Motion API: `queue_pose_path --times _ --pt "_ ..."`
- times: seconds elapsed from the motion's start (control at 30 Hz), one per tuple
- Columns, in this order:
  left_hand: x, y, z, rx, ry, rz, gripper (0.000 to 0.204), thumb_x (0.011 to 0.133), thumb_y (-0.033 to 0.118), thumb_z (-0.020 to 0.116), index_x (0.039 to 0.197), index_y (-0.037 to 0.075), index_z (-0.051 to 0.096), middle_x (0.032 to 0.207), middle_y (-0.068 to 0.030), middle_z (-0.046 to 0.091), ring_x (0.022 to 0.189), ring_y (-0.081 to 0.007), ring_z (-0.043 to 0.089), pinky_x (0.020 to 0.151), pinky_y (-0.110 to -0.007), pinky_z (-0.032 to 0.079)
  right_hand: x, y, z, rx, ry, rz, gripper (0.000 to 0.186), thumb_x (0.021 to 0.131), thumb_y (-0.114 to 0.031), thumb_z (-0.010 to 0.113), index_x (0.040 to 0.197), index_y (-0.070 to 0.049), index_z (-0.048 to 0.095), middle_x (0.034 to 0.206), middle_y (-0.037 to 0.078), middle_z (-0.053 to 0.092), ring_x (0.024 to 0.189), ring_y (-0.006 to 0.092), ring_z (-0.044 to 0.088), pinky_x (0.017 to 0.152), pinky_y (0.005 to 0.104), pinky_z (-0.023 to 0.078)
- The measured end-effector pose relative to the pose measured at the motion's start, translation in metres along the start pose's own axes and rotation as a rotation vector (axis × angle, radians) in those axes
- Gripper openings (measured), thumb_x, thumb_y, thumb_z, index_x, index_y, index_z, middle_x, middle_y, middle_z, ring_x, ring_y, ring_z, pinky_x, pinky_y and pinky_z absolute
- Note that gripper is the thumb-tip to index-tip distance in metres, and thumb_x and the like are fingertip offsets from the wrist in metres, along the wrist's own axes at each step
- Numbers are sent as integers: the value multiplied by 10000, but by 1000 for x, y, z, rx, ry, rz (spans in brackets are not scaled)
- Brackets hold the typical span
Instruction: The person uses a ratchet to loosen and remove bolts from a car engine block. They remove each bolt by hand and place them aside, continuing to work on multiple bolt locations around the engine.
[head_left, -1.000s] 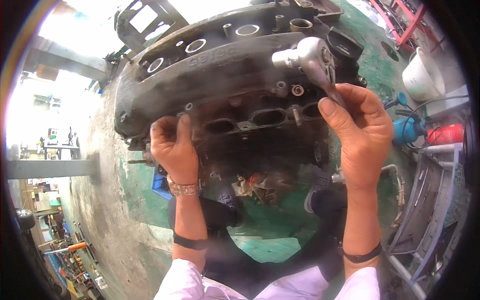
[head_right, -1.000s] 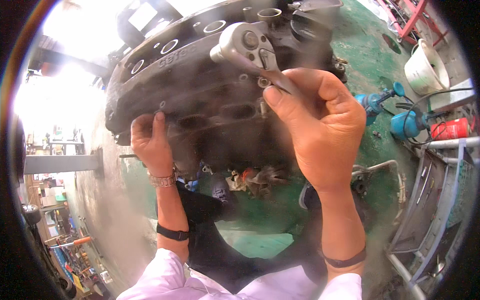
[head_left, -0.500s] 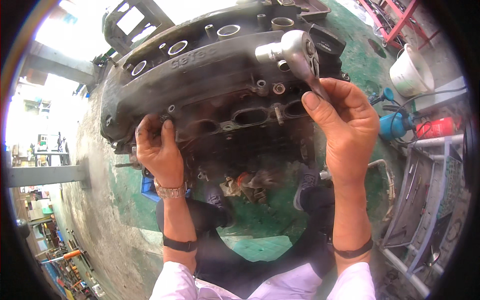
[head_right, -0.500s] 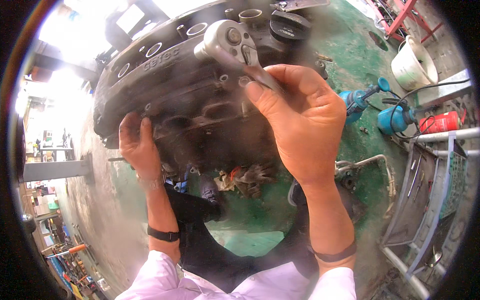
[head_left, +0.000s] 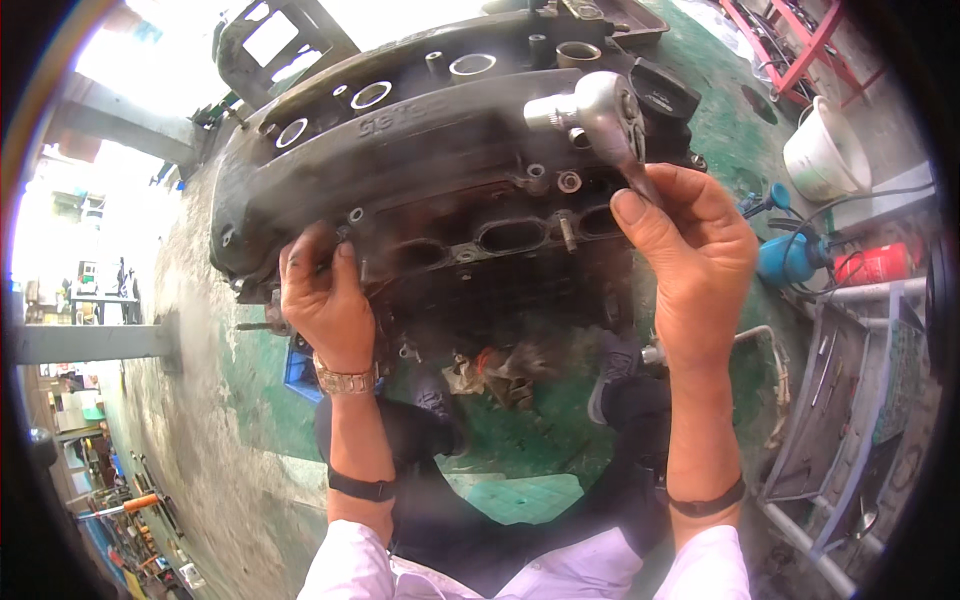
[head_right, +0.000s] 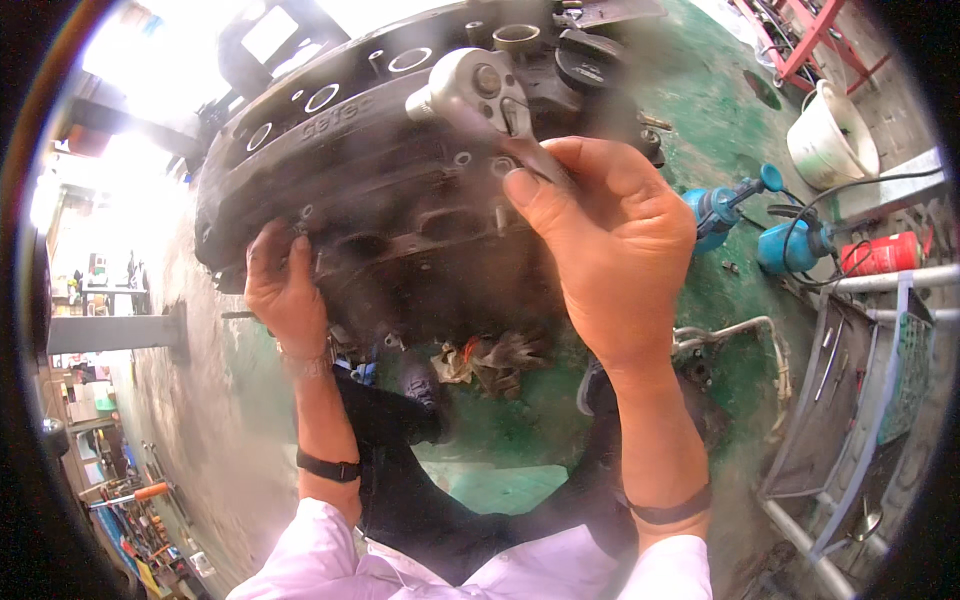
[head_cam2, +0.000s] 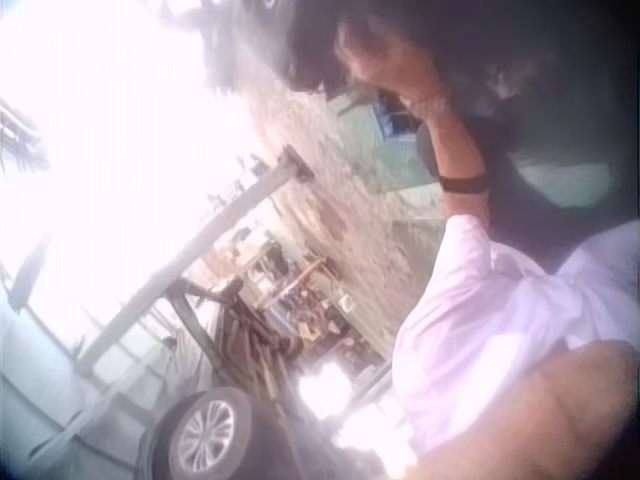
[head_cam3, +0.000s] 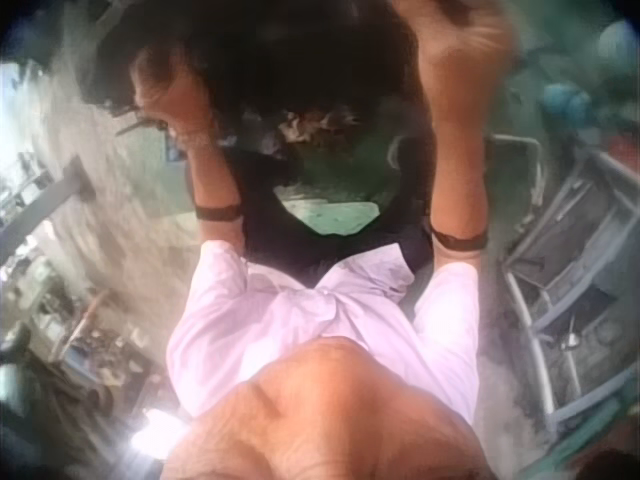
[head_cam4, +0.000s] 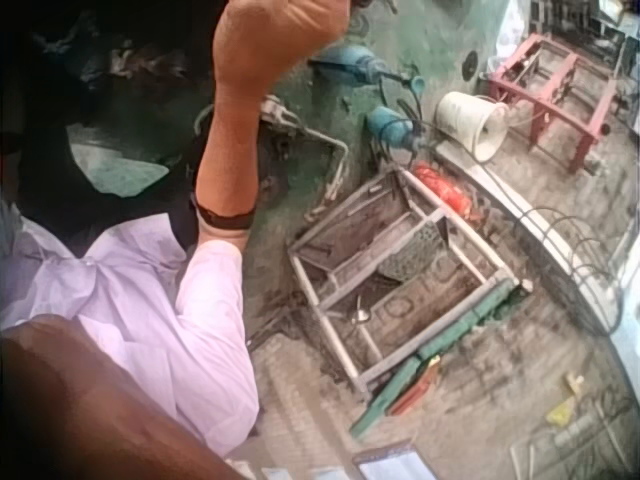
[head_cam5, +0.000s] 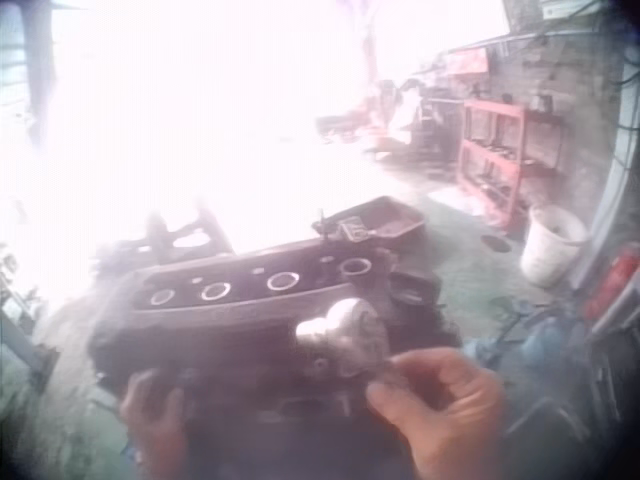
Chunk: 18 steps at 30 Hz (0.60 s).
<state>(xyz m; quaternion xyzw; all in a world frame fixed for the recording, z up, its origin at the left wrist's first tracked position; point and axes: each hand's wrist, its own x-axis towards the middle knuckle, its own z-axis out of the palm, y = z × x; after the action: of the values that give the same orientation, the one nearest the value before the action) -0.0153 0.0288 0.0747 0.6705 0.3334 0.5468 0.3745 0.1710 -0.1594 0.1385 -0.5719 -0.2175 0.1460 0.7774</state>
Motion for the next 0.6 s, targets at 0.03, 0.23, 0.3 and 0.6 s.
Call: queue_pose_path --times 0.03,0.23,0.3,0.6 --pt "0 -1 -1 -4 1 1 183 835 -70 670 1003 -16 619 942 -37 617 838 -96 585 739 -229 490 -1 0 0 13 6 11 194 794 16 748 968 14 662 871 8 675 764 54 590 709 185 472" --pt "-1 1 -3 66 4 -61 194 816 -61 693 982 -13 603 944 -42 620 838 -96 588 725 -230 495 0 3 3 -6 23 15 199 789 20 751 967 9 664 869 2 671 758 50 586 703 178 460" --pt "-1 1 -2 33 7 -26 238 790 -60 703 998 -15 596 928 -31 599 808 -97 593 712 -228 494 1 5 3 -26 35 24 200 790 17 752 969 9 663 865 -3 666 746 45 575 689 174 449" --pt "1 1 -5 109 -25 11 251 806 -84 678 1044 -28 621 936 -35 610 839 -101 590 771 -244 496 -1 6 5 1 8 26 193 798 20 744 973 15 662 859 -2 660 738 42 562 687 173 440"
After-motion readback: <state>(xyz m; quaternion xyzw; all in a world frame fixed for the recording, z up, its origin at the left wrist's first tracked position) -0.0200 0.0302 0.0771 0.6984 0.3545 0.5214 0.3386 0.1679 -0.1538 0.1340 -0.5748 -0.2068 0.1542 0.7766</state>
